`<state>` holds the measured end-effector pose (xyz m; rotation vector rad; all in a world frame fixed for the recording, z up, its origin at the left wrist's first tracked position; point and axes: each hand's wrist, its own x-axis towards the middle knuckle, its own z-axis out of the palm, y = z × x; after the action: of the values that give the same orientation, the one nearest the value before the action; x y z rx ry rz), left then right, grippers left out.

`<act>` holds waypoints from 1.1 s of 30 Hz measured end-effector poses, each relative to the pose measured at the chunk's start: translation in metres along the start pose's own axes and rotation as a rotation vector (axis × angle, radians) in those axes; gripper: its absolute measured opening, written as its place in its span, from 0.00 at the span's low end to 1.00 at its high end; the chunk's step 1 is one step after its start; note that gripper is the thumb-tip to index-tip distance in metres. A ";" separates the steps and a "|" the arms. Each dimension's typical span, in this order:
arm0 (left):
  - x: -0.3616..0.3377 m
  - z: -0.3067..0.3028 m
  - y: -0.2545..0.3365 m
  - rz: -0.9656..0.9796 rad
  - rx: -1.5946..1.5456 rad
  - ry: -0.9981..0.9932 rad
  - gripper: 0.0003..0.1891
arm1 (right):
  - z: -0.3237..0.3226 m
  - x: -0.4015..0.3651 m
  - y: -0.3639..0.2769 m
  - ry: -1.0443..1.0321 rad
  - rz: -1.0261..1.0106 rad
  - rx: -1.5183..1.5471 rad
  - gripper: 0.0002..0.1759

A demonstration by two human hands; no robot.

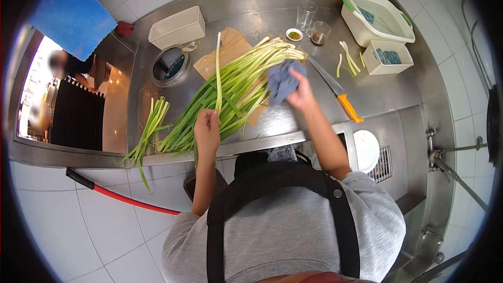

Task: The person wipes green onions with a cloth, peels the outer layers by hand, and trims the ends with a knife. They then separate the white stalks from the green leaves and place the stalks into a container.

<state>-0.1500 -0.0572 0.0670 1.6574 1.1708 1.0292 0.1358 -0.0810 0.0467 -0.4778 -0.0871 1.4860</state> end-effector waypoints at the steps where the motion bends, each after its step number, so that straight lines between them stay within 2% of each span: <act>1: 0.004 0.010 -0.001 0.052 -0.073 0.045 0.05 | 0.010 -0.012 0.021 -0.003 0.021 -0.013 0.20; 3: 0.008 0.034 0.005 0.046 -0.006 0.027 0.04 | 0.020 -0.023 0.062 -0.138 0.075 -0.051 0.21; 5: 0.010 0.058 -0.006 0.189 -0.021 -0.034 0.04 | 0.034 -0.030 0.094 -0.073 0.028 -0.147 0.21; 6: 0.008 0.060 -0.003 0.190 -0.019 -0.042 0.04 | 0.037 -0.032 0.100 -0.012 -0.027 -0.247 0.21; 7: 0.008 0.061 0.000 0.168 0.015 -0.115 0.04 | 0.035 -0.028 0.094 -0.007 -0.036 -0.240 0.21; 9: 0.005 0.059 0.006 0.148 0.051 -0.206 0.05 | 0.027 -0.018 0.071 0.140 0.023 -0.266 0.17; 10: 0.001 0.058 0.010 0.120 0.046 -0.278 0.05 | 0.030 -0.018 0.056 0.190 -0.025 -0.262 0.11; 14: -0.013 0.038 0.024 0.011 0.005 -0.465 0.06 | -0.005 0.002 -0.026 0.224 -0.255 -0.090 0.09; 15: -0.014 0.033 0.023 0.014 0.005 -0.472 0.06 | -0.005 -0.002 -0.043 0.276 -0.353 -0.096 0.09; 16: -0.015 0.029 0.022 0.003 -0.033 -0.439 0.06 | -0.010 -0.003 -0.057 0.238 -0.423 -0.021 0.08; 18: -0.010 0.023 0.021 -0.009 -0.074 -0.413 0.06 | -0.012 -0.010 -0.065 0.274 -0.505 0.054 0.08; 19: -0.005 0.022 0.022 0.013 -0.096 -0.327 0.05 | -0.009 -0.016 -0.068 0.305 -0.583 0.126 0.07; 20: 0.000 0.024 0.023 0.035 -0.119 -0.239 0.04 | -0.008 -0.024 -0.061 0.234 -0.515 0.030 0.08; 23: 0.009 0.048 0.026 0.131 -0.209 -0.238 0.04 | 0.018 -0.041 -0.010 0.178 -0.244 -0.117 0.14; 25: 0.013 0.052 0.041 0.103 -0.171 -0.327 0.05 | 0.036 -0.046 0.029 0.082 -0.107 -0.213 0.17; 26: 0.018 0.050 0.045 0.219 -0.013 -0.448 0.04 | 0.036 -0.044 0.045 0.015 -0.126 -0.300 0.18; 27: 0.023 0.045 0.050 0.340 0.146 -0.568 0.04 | 0.042 -0.047 0.055 0.039 -0.164 -0.345 0.17; 28: 0.026 0.037 0.054 0.257 0.096 -0.507 0.08 | 0.046 -0.047 0.059 0.027 -0.249 -0.411 0.16; 29: 0.031 0.031 0.058 0.262 0.097 -0.517 0.08 | 0.050 -0.047 0.061 0.016 -0.333 -0.478 0.14; 30: 0.036 0.026 0.063 0.303 0.092 -0.319 0.08 | 0.054 -0.049 0.062 0.021 -0.341 -0.474 0.14; 31: 0.038 0.024 0.067 0.340 0.087 -0.121 0.09 | 0.059 -0.052 0.062 -0.016 -0.381 -0.724 0.12; 32: 0.038 0.026 0.070 0.338 0.089 -0.127 0.09 | 0.062 -0.054 0.066 -0.054 -0.412 -0.975 0.11; 33: 0.037 0.030 0.073 0.429 0.090 -0.147 0.11 | 0.063 -0.055 0.071 -0.051 -0.410 -0.972 0.11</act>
<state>-0.0936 -0.0424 0.1320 2.0746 0.7915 1.1000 0.0422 -0.1172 0.0907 -1.1187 -0.9193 0.9719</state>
